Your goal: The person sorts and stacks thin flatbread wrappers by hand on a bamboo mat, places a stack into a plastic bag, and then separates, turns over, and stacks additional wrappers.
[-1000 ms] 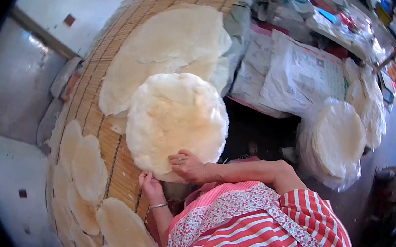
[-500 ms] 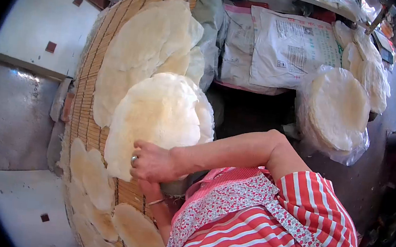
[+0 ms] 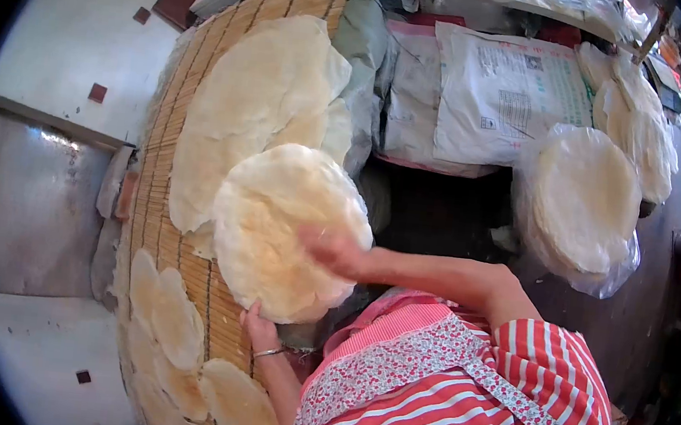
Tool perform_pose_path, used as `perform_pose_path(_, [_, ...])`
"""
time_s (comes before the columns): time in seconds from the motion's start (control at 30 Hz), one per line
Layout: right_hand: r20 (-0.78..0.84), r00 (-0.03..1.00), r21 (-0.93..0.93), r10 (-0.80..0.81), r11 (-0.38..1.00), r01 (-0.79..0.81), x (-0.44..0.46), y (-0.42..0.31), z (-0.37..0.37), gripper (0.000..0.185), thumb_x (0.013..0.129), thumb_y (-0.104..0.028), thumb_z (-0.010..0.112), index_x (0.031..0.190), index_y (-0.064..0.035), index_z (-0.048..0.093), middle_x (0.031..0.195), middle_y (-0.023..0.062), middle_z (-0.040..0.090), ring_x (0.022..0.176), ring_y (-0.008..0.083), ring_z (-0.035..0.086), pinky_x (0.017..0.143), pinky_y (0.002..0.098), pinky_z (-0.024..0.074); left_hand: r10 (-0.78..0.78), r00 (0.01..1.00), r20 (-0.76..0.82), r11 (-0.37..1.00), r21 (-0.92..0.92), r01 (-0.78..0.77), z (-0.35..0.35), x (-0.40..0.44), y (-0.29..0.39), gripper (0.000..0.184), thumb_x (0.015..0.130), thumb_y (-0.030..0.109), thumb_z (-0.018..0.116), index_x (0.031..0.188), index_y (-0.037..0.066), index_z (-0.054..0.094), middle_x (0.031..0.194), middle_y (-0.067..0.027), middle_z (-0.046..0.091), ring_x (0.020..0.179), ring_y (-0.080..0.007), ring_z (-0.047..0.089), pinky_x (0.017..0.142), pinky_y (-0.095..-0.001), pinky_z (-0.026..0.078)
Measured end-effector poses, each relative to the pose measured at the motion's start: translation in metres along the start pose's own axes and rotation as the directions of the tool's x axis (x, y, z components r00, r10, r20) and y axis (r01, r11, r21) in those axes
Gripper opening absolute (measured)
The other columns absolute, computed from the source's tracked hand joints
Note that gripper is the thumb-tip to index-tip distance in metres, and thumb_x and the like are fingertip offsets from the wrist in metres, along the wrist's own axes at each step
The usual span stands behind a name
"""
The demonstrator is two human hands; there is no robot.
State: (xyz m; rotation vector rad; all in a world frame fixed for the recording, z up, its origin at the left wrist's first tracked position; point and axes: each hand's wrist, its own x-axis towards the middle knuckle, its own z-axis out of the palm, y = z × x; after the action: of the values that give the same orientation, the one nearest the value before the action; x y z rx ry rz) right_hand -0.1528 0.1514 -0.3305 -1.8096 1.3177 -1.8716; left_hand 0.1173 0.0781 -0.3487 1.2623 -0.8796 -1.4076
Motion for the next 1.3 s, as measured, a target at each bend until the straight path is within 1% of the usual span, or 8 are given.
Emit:
perform_pose_path(0.2, [-0.314,0.849,-0.318,0.425,0.796,-0.516,0.029,0.052,-0.056,0.027,0.06,-0.008,0.065,0.085,-0.007,0.054,0.102,0.0135,0.053,0.1,0.0336,0.048,0.079,0.0392,0.0408,0.067,0.995,-0.076,0.996,0.066,-0.062,-0.003,-0.003,0.002,0.016,0.066,0.004,0.053,0.08,-0.005,0.051,0.089,-0.0111,0.054,0.082,-0.0222,0.054,0.073,-0.034,0.045])
perform_pose_path(0.43, [-0.183,0.971,-0.386,-0.155,0.92,0.074,0.073,0.009,-0.034,0.008,0.063,-0.003,0.057,0.065,-0.0054,0.049,0.096,0.0132,0.056,0.09,0.0335,0.053,0.072,0.0399,0.0426,0.084,0.994,-0.064,0.996,0.022,-0.082,-0.01,0.003,-0.003,0.01,0.062,0.001,0.05,0.071,-0.003,0.05,0.083,-0.0101,0.054,0.078,-0.0218,0.053,0.072,-0.0341,0.045])
perform_pose_path(0.63, [-0.238,0.947,-0.131,0.214,0.959,-0.25,0.054,0.018,-0.03,0.015,0.066,-0.007,0.06,0.075,-0.0036,0.048,0.089,0.0128,0.056,0.074,0.0299,0.055,0.064,0.0349,0.0442,0.058,0.998,-0.013,0.998,0.023,-0.058,-0.017,0.003,-0.003,0.013,0.062,0.0,0.048,0.074,-0.002,0.05,0.081,-0.009,0.053,0.081,-0.0215,0.052,0.076,-0.0364,0.044])
perform_pose_path(0.77, [-0.25,0.792,-0.353,0.557,0.709,-0.61,0.031,0.05,-0.056,0.019,0.066,-0.019,0.063,0.075,-0.0048,0.053,0.112,0.0123,0.046,0.103,0.0296,0.044,0.078,0.04,0.039,0.089,0.996,0.02,0.995,0.037,-0.09,-0.016,0.004,-0.003,0.017,0.061,0.0,0.049,0.078,0.0,0.05,0.084,-0.007,0.053,0.082,-0.0202,0.052,0.079,-0.0346,0.043])
perform_pose_path(0.97, [-0.223,0.885,-0.489,0.409,0.738,-0.464,0.027,0.037,-0.045,0.021,0.066,-0.018,0.061,0.082,-0.0053,0.057,0.114,0.016,0.043,0.114,0.033,0.034,0.088,0.0399,0.0344,0.079,0.997,-0.015,0.995,0.065,-0.078,-0.014,0.0,0.004,0.02,0.061,-0.002,0.049,0.08,0.0,0.049,0.083,-0.0066,0.053,0.08,-0.0192,0.052,0.077,-0.0324,0.043])
perform_pose_path(1.07, [-0.202,0.978,-0.695,-0.058,0.712,-0.101,0.05,-0.008,-0.043,0.019,0.065,-0.012,0.058,0.081,-0.0038,0.056,0.106,0.0175,0.048,0.11,0.0359,0.04,0.084,0.0387,0.0384,0.054,0.997,0.048,0.999,-0.004,-0.053,-0.023,0.001,0.0,0.027,0.06,-0.003,0.048,0.087,0.0,0.048,0.087,-0.008,0.053,0.083,-0.0206,0.052,0.078,-0.0328,0.043])
perform_pose_path(1.27, [0.027,0.994,-0.307,-0.107,0.945,0.11,0.05,-0.028,-0.018,0.017,0.065,-0.003,0.055,0.082,-0.0037,0.054,0.096,0.0191,0.051,0.086,0.0333,0.054,0.069,0.0378,0.0459,-0.017,1.0,-0.013,0.999,-0.038,0.017,-0.03,0.008,-0.003,0.044,0.059,-0.007,0.046,0.102,-0.002,0.045,0.099,-0.0112,0.051,0.092,-0.0238,0.049,0.083,-0.0356,0.041])
perform_pose_path(1.3, [-0.01,0.983,-0.222,0.184,0.958,-0.182,0.049,-0.007,-0.019,0.018,0.064,-0.002,0.055,0.082,-0.0043,0.053,0.093,0.0191,0.05,0.083,0.0337,0.053,0.068,0.0399,0.0455,-0.003,1.0,-0.011,0.999,-0.035,0.003,-0.021,0.002,0.002,0.045,0.058,-0.008,0.046,0.103,-0.003,0.045,0.1,-0.0113,0.05,0.093,-0.0241,0.049,0.083,-0.0361,0.041])
